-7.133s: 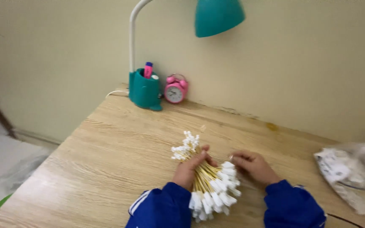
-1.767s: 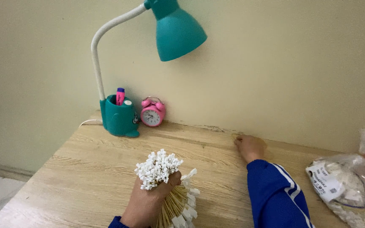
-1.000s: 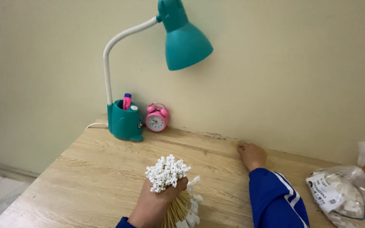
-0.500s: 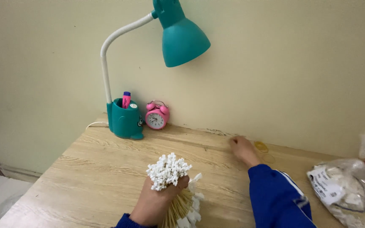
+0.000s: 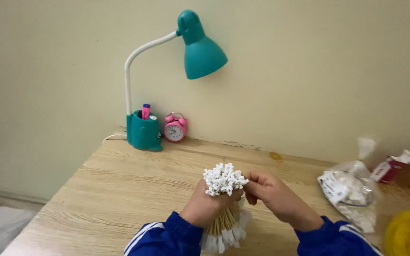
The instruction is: Bundling small white electrical components with wires by hand at a desk.
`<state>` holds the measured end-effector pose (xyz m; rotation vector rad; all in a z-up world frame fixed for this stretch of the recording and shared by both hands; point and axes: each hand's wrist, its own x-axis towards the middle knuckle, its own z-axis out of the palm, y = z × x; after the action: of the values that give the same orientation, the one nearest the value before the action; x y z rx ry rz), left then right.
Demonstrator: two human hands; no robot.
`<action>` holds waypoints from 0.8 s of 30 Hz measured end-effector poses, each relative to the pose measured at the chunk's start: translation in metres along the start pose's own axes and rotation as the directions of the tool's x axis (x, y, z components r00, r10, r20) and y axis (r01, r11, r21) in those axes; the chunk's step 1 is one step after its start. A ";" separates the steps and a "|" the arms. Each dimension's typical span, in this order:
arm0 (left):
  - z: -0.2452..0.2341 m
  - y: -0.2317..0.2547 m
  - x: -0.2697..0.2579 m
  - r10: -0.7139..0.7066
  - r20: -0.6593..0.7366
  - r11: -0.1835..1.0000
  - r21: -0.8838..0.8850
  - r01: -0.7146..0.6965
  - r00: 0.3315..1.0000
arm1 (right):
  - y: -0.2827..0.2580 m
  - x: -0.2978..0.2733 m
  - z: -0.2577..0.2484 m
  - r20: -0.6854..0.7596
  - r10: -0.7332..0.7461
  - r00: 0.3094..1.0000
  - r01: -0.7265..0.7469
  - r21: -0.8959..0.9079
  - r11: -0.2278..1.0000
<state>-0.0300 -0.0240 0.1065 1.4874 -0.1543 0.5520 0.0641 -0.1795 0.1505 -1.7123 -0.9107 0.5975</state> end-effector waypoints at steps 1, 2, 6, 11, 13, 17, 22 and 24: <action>0.000 -0.006 0.000 0.005 0.010 1.000 -0.010 -0.004 1.000 | 0.000 -0.008 0.002 -0.012 0.002 1.000 -0.003 -0.008 1.000; 0.000 -0.012 0.001 0.022 0.008 1.000 -0.009 -0.022 1.000 | -0.001 -0.016 0.004 -0.030 0.009 1.000 -0.009 -0.002 1.000; 0.005 0.007 -0.003 -0.008 0.015 0.998 -0.060 0.009 1.000 | -0.007 -0.040 0.015 -0.098 0.074 0.992 -0.053 0.200 0.978; 0.004 -0.005 0.002 0.113 -0.038 0.993 -0.016 -0.113 0.993 | -0.009 -0.057 0.017 -0.194 -0.144 0.970 0.233 0.600 0.765; 0.004 -0.010 0.003 0.192 -0.038 0.981 0.009 -0.192 0.981 | -0.015 -0.061 0.022 -0.250 -0.264 0.932 0.363 0.665 0.652; 0.012 -0.008 -0.001 0.298 -0.073 0.949 0.131 -0.288 0.952 | 0.002 -0.058 0.020 -0.183 -0.295 0.938 0.289 0.882 0.372; 0.017 -0.001 -0.009 0.357 -0.079 0.914 0.235 -0.331 0.931 | 0.016 -0.060 0.011 -0.014 -0.116 0.993 0.090 0.728 0.680; 0.018 -0.002 -0.009 0.334 -0.061 0.922 0.230 -0.313 0.941 | 0.020 -0.061 0.005 0.066 -0.041 0.997 -0.017 0.700 0.714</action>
<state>-0.0328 -0.0434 0.1026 1.6548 -0.2727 0.9339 0.0299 -0.2290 0.1272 -0.9878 -0.6193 0.8740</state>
